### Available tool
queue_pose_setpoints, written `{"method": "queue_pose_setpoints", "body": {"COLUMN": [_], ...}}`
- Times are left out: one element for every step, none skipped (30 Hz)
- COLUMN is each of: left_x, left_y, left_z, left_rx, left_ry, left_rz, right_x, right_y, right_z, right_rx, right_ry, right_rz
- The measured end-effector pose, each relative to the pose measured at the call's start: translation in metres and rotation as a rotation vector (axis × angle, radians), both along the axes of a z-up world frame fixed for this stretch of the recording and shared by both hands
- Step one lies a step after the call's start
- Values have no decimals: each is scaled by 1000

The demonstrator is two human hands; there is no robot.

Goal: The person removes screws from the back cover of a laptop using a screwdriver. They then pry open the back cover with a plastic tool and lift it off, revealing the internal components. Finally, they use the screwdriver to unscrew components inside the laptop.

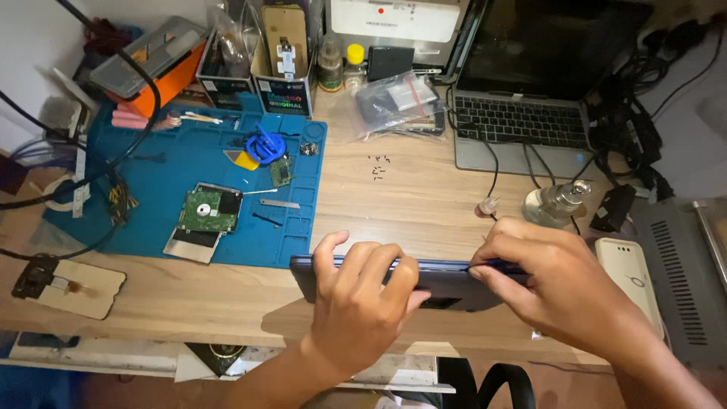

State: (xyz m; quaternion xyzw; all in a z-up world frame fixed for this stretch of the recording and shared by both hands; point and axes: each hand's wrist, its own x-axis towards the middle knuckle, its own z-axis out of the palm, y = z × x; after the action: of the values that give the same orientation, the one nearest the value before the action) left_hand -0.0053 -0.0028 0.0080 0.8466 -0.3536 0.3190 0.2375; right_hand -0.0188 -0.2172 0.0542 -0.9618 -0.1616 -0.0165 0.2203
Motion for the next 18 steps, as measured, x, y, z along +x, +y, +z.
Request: {"method": "queue_pose_setpoints", "body": {"left_x": [1, 1, 2, 2, 3, 3, 3, 4, 4, 4, 4, 4, 2, 2, 1, 2, 2, 1], "left_y": [-1, -1, -1, -2, -3, -4, -4, -4, -4, -4, -4, -4, -4, -5, -5, -6, -6, -6], "left_z": [1, 2, 4, 1, -1, -3, -3, -3, -3, -2, -2, -2, -2, -2, -2, -3, -4, -5], "left_rx": [3, 31, 60, 60, 62, 64, 65, 73, 82, 78, 101, 122, 116, 113, 110, 109, 106, 107], "left_ry": [-3, 30, 64, 62, 32, 5, 6, 8, 11, 9, 7, 8, 9, 21, 33, 33, 2, -24], "left_rz": [-3, 3, 8, 6, 26, 43, 37, 46, 54, 46, 55, 64, 58, 62, 65, 61, 79, 96], "right_x": [0, 0, 0, -1, -2, -3, -5, -8, -10, -16, -22, -28, -31, -34, -36, -38, -39, -42], "right_y": [-1, -1, -1, -1, 0, 0, 2, 3, 4, -2, -9, -16, -23, -30, -37, -38, -38, -37], "right_z": [-1, -2, -3, -3, -2, -2, 6, 14, 23, 22, 21, 21, 12, 4, -5, -6, -8, -11], "right_rx": [3, -13, -28, -29, -18, -7, -7, 96, 197, 192, 182, 169, 162, 121, 81, 79, 95, 114], "right_ry": [-3, -23, -43, -45, -62, -76, -75, -162, -249, -251, -292, -330, -330, -320, -310, -310, -349, -383], "right_rz": [-3, 24, 51, 49, 49, 45, 40, 78, 116, 109, -1, -110, -115, -82, -50, -55, -57, -61]}}
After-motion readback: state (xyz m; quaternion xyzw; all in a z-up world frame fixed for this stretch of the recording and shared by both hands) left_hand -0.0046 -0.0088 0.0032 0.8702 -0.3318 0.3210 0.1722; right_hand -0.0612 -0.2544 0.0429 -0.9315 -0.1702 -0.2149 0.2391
